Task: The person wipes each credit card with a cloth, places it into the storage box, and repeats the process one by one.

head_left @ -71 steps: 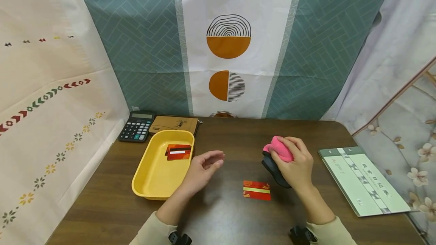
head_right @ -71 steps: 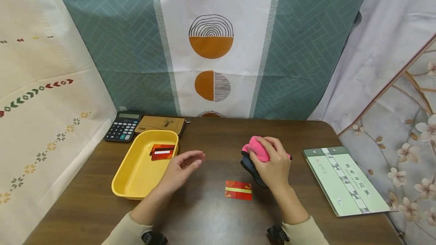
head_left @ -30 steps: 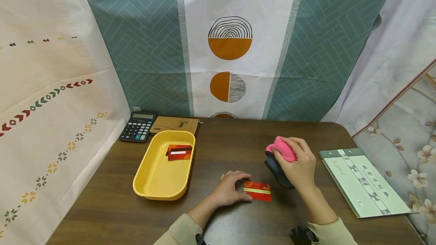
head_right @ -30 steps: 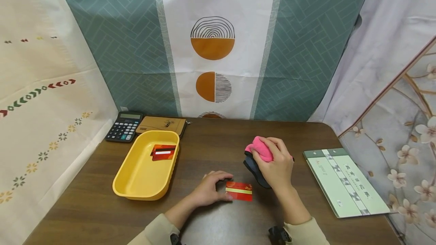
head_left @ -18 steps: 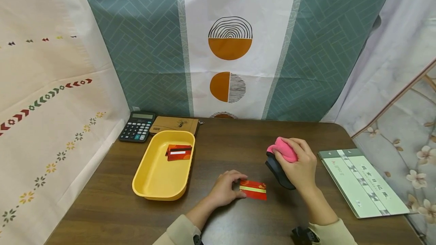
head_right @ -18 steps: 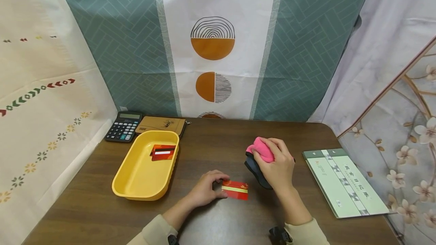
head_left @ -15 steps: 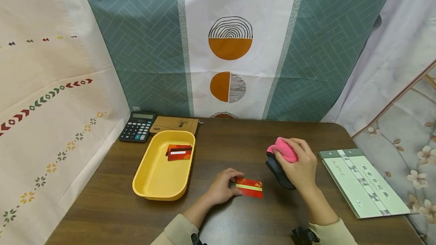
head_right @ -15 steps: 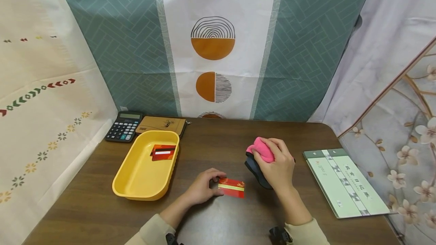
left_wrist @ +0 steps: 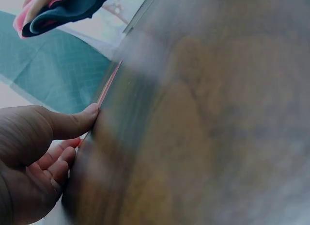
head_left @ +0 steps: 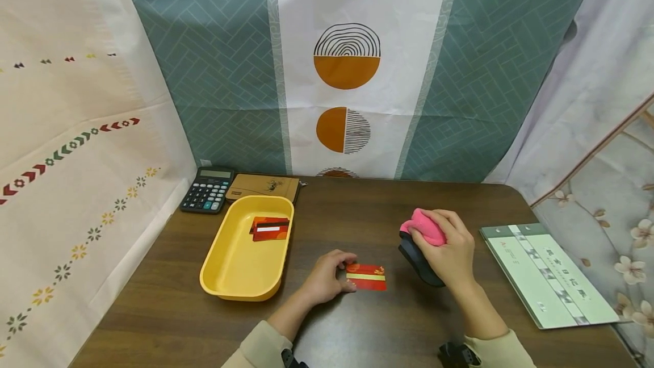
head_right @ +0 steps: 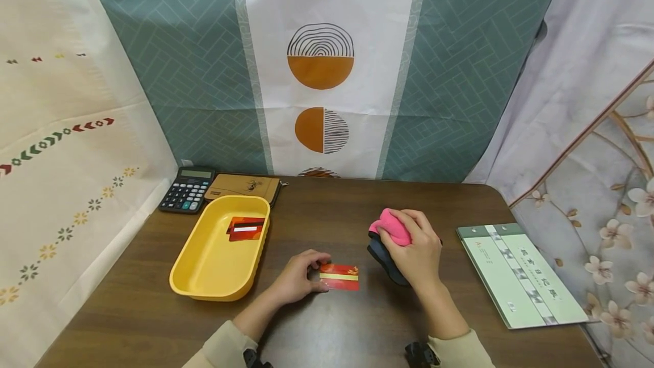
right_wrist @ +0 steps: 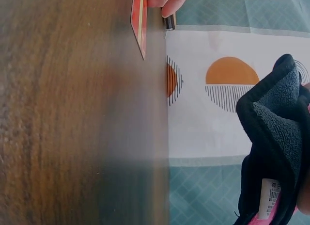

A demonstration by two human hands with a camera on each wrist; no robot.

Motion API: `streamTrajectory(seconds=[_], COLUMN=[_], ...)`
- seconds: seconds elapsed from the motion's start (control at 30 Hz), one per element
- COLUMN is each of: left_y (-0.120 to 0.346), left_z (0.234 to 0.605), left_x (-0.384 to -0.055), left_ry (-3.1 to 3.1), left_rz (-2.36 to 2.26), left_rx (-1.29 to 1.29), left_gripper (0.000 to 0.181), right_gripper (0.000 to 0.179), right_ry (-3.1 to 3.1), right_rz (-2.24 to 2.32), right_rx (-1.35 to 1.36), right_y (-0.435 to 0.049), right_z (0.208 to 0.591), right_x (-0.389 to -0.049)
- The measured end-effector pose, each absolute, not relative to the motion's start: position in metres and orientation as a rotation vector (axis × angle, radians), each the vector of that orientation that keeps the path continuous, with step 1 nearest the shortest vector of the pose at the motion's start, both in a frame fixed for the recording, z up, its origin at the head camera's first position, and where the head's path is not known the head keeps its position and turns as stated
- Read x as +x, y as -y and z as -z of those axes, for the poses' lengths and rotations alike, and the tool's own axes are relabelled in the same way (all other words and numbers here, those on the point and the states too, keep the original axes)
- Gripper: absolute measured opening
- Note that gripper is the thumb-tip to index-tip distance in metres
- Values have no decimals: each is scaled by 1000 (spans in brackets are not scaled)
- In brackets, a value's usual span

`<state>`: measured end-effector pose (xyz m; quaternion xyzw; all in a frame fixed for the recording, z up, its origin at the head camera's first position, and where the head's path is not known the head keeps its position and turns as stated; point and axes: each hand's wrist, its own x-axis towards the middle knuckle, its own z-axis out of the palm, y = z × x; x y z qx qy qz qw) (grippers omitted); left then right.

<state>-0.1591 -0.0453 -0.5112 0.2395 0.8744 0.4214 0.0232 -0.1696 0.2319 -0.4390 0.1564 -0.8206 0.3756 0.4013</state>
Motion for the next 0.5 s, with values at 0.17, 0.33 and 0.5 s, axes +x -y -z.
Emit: streamTrajectory(seconds=[0.17,0.33,0.5], left_y=[44,46,52], left_z=[507,505,506], left_x=[-157,-155,-154], left_ry=[-2744,-2763,-2735], left_rz=[-1238,-1212,-1303], left_rx=[664,626,628], left_gripper=[68,54,43], right_gripper=[44,43,43], right_ry=[2052,2044,2057], right_rz=[-940,-950,-946], right_rx=[414,420,423], right_y=[-231,-230,-230], right_z=[440,442,441], right_x=[-171,-172,-172])
